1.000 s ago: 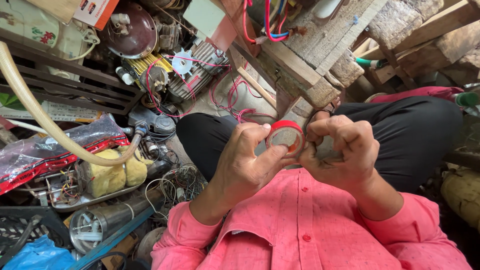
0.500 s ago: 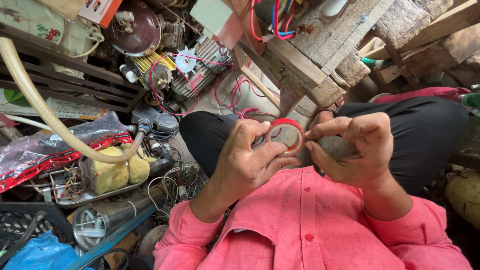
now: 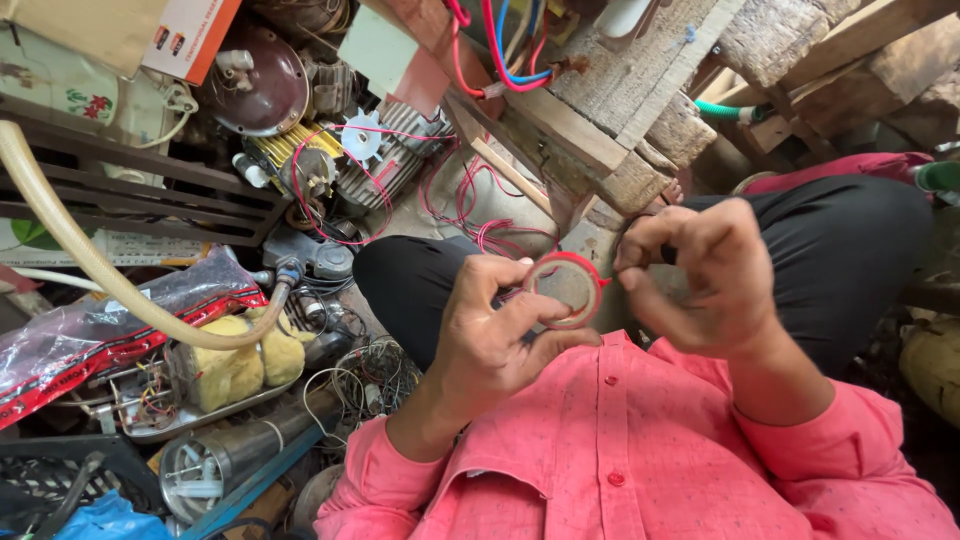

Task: The person strips the insulation from red and blue wires using pliers, twists the exposed ends together, and wraps the connection with red electrical tape. The person repeats this process for multiple wire pairs in a cluttered workshop.

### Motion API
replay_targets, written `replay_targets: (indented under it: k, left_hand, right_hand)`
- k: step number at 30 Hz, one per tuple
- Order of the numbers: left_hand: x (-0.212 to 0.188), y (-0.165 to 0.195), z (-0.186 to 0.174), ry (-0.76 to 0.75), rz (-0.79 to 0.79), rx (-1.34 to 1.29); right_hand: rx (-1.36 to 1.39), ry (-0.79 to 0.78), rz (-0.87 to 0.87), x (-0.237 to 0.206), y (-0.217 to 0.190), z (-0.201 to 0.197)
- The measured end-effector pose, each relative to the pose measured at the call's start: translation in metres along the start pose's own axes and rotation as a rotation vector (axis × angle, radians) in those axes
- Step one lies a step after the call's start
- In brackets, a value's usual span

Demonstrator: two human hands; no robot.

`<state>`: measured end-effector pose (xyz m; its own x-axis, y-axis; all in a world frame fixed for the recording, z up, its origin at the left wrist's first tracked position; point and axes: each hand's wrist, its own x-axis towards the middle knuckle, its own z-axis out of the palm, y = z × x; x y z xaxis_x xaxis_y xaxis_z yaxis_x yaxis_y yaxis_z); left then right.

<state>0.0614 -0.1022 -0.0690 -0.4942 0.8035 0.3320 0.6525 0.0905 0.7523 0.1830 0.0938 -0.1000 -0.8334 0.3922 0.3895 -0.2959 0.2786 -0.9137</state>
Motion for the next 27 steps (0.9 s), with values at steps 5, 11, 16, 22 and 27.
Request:
replay_targets:
  k: [5, 11, 16, 22, 27]
  left_hand:
    - [-0.001, -0.003, 0.001, 0.021, 0.023, 0.018]
    - [0.002, 0.000, 0.001, -0.007, 0.060, 0.060]
    - [0.004, 0.002, 0.005, -0.025, 0.039, 0.025]
    - [0.000, -0.003, 0.012, -0.072, -0.047, -0.156]
    - [0.001, -0.007, 0.013, -0.029, -0.076, -0.351]
  right_hand:
    - [0.111, -0.020, -0.059, -0.003, 0.002, 0.003]
    - [-0.090, -0.006, -0.122, -0.001, 0.001, 0.008]
    - [-0.352, -0.177, -0.289, 0.014, 0.000, -0.007]
    - [-0.432, -0.217, -0.265, 0.018, 0.010, -0.027]
    - [0.313, 0.027, 0.151, -0.004, 0.020, -0.024]
